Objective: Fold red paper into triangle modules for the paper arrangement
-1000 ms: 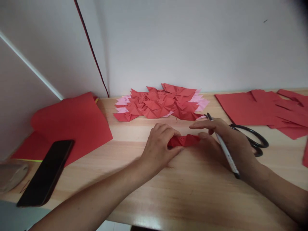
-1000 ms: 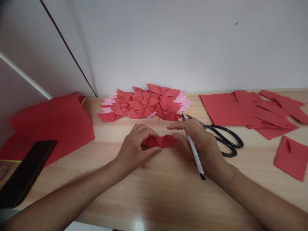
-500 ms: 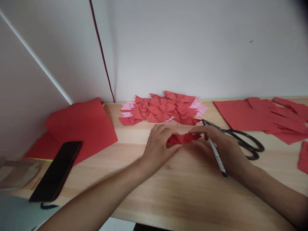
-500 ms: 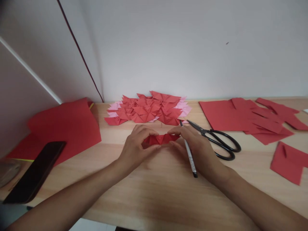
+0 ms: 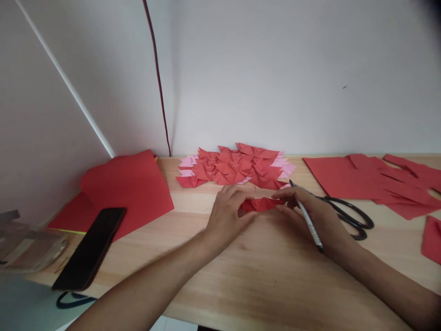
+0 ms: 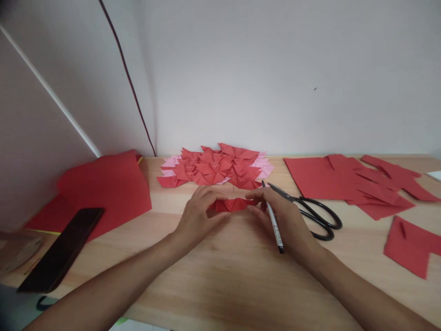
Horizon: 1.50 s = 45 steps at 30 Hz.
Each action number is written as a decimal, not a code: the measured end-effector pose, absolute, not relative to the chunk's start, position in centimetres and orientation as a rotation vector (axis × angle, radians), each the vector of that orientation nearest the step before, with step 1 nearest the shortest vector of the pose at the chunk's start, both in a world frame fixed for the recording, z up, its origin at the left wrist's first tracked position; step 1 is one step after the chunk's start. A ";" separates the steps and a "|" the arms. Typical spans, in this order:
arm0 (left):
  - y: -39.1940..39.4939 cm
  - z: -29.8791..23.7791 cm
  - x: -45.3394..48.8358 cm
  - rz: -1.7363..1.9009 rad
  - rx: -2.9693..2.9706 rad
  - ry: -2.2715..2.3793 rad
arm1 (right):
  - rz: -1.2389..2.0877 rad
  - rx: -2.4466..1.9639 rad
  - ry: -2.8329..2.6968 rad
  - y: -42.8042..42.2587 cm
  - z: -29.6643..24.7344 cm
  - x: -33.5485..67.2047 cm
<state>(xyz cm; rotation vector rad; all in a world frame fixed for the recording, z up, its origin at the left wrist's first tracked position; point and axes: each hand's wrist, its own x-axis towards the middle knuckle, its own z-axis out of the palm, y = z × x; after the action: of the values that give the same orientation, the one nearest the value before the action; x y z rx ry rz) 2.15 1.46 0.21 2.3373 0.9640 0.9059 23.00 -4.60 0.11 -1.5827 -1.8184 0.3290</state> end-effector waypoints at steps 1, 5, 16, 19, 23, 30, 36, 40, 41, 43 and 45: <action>1.5 0.2 2.1 0.905 2.345 0.963 | 0.380 -1.583 -1.782 -4.5 0.0 23.0; 1.5 0.2 2.1 0.912 2.368 0.946 | 0.508 -1.560 -1.676 -4.2 -0.4 22.9; 1.7 -0.2 2.2 1.018 2.268 0.892 | 0.561 -1.530 -1.539 -3.5 0.4 22.9; 1.7 0.1 2.2 1.062 2.193 0.948 | 0.614 -1.521 -1.510 -3.4 2.0 22.8; 1.6 0.8 1.8 1.269 2.076 1.047 | 0.597 -1.614 -1.424 -2.9 4.5 23.3; 1.1 0.8 1.9 1.259 2.128 0.944 | 0.361 -1.452 -1.496 1.9 6.6 22.5; 1.3 0.3 1.9 1.214 2.188 0.902 | 0.366 -1.334 -1.477 7.7 4.2 19.1; 1.4 0.2 1.9 1.221 2.208 0.889 | 0.305 -1.368 -1.439 10.6 2.2 18.3; 1.4 0.2 1.9 1.221 2.211 0.886 | 0.290 -1.379 -1.439 11.1 1.9 18.2; 1.4 0.0 1.9 1.221 2.219 0.874 | 0.259 -1.402 -1.443 11.7 1.5 18.0; 1.5 -0.1 1.9 1.222 2.229 0.858 | 0.231 -1.423 -1.455 11.9 1.3 17.8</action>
<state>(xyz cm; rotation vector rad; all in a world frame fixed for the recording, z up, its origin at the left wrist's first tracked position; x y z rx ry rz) 1.89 1.45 -0.12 2.2288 0.8584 1.2225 17.80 11.92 1.25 -1.4232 -1.4549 0.2313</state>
